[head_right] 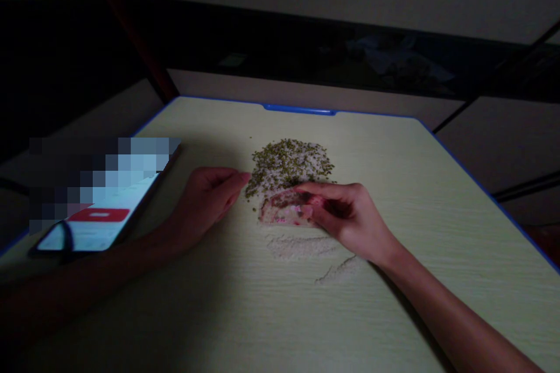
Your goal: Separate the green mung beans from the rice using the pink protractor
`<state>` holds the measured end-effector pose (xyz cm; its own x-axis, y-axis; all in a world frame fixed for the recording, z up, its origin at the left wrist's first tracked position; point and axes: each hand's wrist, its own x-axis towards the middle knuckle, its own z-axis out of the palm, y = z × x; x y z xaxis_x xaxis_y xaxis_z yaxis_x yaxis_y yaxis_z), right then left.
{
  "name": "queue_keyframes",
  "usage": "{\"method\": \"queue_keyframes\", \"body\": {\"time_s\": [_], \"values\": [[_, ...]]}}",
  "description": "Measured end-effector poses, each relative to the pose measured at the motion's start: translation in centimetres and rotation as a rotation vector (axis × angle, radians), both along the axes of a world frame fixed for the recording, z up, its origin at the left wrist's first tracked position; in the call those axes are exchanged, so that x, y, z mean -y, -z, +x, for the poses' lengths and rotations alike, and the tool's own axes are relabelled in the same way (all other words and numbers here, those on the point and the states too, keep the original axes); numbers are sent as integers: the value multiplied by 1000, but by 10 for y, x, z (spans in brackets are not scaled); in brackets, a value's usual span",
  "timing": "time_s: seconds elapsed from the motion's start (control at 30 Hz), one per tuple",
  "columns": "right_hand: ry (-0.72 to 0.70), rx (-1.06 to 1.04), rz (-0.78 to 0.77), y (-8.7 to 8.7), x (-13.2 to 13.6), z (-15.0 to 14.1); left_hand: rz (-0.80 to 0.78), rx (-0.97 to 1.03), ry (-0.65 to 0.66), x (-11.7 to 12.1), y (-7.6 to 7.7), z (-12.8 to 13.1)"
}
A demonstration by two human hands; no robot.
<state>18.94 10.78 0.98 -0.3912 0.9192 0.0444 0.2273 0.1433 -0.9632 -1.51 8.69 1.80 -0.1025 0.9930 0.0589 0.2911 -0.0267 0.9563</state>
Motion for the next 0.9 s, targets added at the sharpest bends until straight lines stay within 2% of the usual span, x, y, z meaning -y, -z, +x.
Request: {"method": "queue_keyframes", "body": {"time_s": [0.43, 0.7, 0.9], "values": [[102, 15, 23, -1, 1, -5, 3, -3, 14, 0, 1, 0], [111, 58, 78, -2, 1, -10, 5, 5, 15, 0, -1, 0], [115, 34, 54, -1, 1, -13, 38, 13, 28, -1, 2, -1]]}}
